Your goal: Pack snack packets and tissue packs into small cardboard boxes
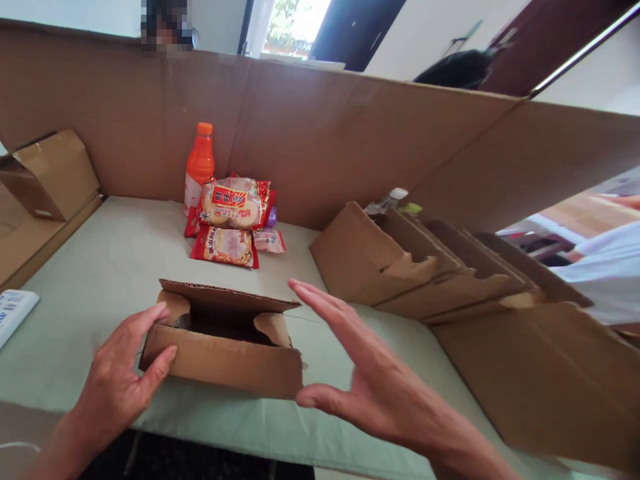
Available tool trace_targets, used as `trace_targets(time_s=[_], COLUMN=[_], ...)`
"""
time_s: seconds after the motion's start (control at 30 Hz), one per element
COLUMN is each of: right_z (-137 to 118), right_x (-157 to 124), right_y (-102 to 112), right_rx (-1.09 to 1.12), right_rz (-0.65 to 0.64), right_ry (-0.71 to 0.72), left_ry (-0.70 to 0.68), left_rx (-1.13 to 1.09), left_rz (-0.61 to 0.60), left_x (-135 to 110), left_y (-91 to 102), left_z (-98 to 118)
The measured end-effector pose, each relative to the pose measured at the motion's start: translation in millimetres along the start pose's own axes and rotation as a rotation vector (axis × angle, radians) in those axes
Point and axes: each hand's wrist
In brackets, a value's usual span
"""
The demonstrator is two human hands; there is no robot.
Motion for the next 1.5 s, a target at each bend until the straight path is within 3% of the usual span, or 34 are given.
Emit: trace_targets(time_s=[0.13, 0.2, 0.4, 0.53, 0.63, 0.87, 0.97, 1.1, 1.27, 1.37, 1.5], right_z=[2, 2, 3, 3, 4, 11, 18, 35, 51, 47, 37], right_x=[5, 1, -21, -25, -26, -30, -33, -34, -6, 25, 57], right_y=[-24, -33, -52, -65, -70, -74, -79, -81, -90, -103, -128], right_rx=[0.004, -0.025, 0.004, 0.103, 0.166, 0.241, 0.308, 0.311, 0.361, 0.526, 0.696], right_rz=[-0.141, -0.178, -0.058, 0.111, 0.156, 0.130, 0.095, 0.066, 0.081, 0.196, 0.296], right_ry=[0.040, 0.069, 0.074, 0.031, 0.010, -0.157, -0.214, -0.189, -0.132, -0.195, -0.301], left_ry=[0.029, 0.035, 0.027, -0.049, -0.106, -0.132, -0.142, -0.167, -0.156, -0.171, -0.072], left_rx=[0.064, 0.055, -0.182, -0.344, -0.410, -0.271, -0.195, -0.202, -0.243, -0.162, 0.175], left_rz=[0.055, 0.021, -0.261, -0.387, -0.442, -0.453, -0.427, -0.330, -0.167, -0.048, 0.124], left_x=[0, -2, 7, 25, 29, -9, -22, -20, -6, 2, 10], left_y=[-4.2, -4.0, 6.1, 4.4, 1.6, 13.3, 11.8, 0.5, -3.8, 14.5, 74.3], left_z=[2, -2, -29, -45, -47, -28, -21, -18, -26, -38, -71])
Point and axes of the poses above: each hand's wrist, its own x-axis towards the middle knuckle, its own y-axis out of the back of the hand, z = x × y
